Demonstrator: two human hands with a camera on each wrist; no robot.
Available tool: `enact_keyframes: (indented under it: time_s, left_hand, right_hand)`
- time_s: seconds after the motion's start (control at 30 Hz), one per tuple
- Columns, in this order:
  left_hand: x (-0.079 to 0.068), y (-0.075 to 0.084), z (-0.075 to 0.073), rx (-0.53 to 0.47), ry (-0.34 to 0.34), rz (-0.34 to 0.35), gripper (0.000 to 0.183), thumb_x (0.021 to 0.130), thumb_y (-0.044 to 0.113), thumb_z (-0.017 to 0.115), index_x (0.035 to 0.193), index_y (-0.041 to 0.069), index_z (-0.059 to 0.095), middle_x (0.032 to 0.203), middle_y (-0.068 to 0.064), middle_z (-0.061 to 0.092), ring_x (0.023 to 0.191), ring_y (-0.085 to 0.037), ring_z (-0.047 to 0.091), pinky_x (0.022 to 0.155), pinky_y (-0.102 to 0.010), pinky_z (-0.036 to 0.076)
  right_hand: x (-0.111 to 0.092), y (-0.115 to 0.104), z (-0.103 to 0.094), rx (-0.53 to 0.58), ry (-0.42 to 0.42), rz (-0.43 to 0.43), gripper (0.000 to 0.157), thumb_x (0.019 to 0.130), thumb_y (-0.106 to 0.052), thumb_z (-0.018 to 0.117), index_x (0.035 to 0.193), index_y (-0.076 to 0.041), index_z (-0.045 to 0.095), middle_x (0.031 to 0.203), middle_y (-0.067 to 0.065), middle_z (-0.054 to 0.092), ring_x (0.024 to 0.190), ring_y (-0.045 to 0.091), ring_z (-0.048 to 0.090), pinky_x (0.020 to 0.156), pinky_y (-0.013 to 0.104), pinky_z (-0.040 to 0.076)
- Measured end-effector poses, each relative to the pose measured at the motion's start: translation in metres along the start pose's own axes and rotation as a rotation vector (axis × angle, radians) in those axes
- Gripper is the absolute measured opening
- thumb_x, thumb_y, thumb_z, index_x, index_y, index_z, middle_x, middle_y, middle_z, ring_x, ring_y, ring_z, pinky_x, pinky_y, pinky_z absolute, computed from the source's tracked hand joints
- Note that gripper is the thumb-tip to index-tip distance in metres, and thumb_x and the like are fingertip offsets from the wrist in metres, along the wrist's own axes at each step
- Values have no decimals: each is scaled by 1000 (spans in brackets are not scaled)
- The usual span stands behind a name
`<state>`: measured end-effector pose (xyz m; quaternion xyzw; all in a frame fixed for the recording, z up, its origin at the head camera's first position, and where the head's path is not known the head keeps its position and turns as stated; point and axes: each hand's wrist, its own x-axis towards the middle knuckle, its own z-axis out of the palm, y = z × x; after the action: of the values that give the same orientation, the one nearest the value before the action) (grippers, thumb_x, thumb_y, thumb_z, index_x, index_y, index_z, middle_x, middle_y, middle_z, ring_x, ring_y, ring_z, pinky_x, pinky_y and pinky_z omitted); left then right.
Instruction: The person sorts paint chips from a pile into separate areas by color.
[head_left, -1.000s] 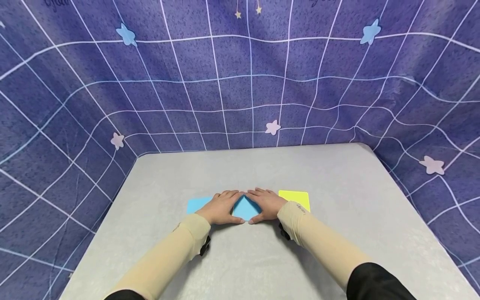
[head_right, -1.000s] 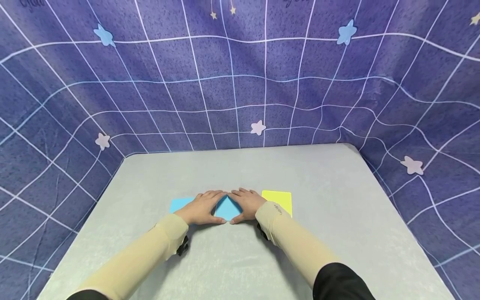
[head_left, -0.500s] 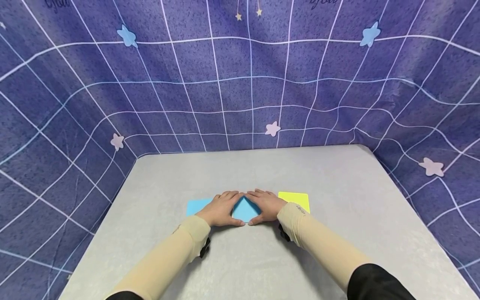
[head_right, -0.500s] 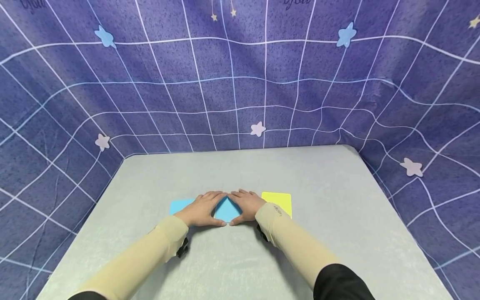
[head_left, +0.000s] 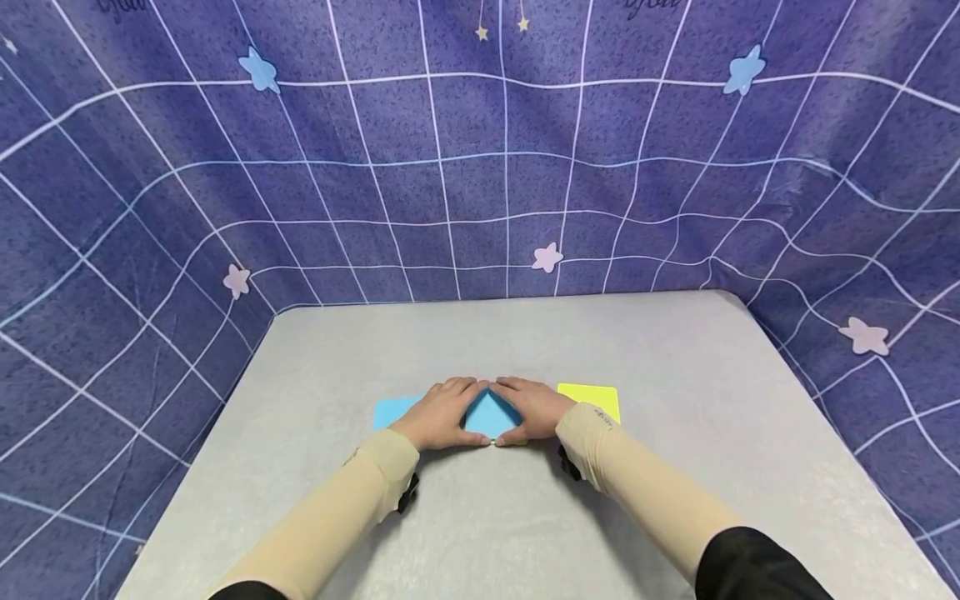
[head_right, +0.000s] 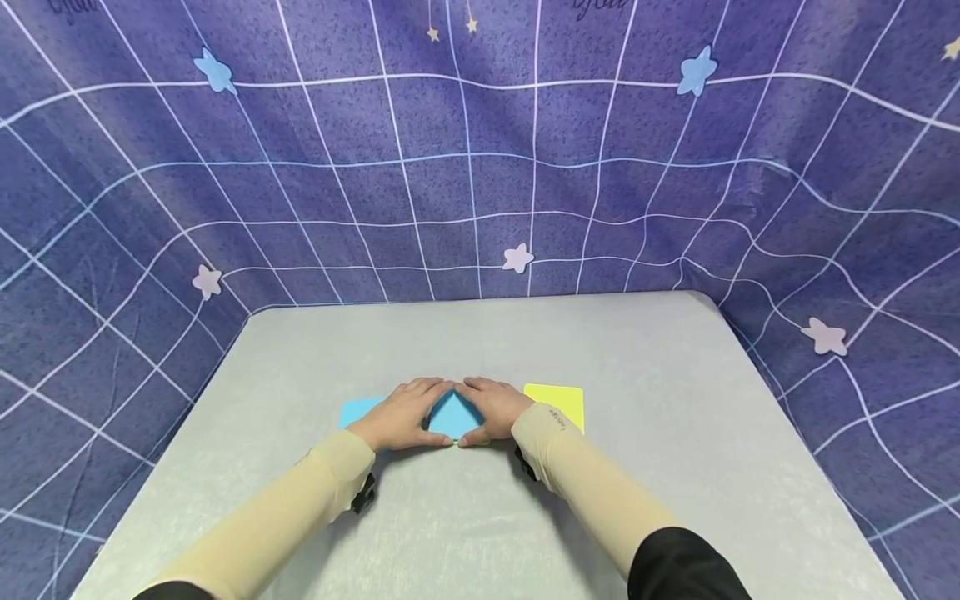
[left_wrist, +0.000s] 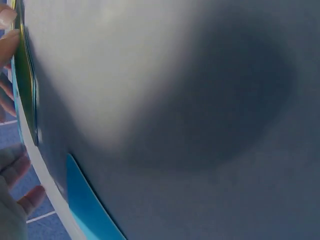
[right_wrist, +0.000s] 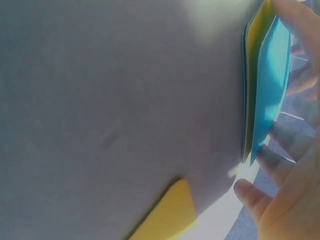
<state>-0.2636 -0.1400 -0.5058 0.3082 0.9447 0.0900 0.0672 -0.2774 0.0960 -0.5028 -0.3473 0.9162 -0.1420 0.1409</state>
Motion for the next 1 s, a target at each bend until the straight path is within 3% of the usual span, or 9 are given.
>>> enact_keyframes:
  time_s: [0.23,0.47,0.73,1.0]
  left_hand:
    - [-5,-6,-3,-29,15,-26,101,86,68,73,161,11,36,156,-18,43,144,-36,40,117,-53,32]
    - [-11,-12,-9,-40,5,-36,101,87,69,71,161,11,35,156,-18,42,144,-36,39,117,-53,32]
    - [-21,-19,-12,-26,-4,-51,101,86,70,71,161,12,36,156,-17,43,145,-36,39,117,-53,32]
    - [-30,-29,-10,-21,8,-66,101,86,69,71,161,11,37,156,-17,44,144,-36,40,117,-54,32]
  right_hand:
    - [3,3,1,48,8,50,108,80,-53,87,164,-16,30,164,12,34,144,34,43,112,49,41]
    - [5,0,-1,120,20,23,105,81,-48,88,164,-17,31,163,16,34,144,36,42,112,51,40]
    - [10,-11,-2,90,15,20,103,83,-51,86,164,-20,31,163,14,35,143,35,42,113,50,40]
    - [18,-21,-4,9,22,-15,101,84,-53,84,164,-17,33,161,15,38,146,31,39,118,54,30]
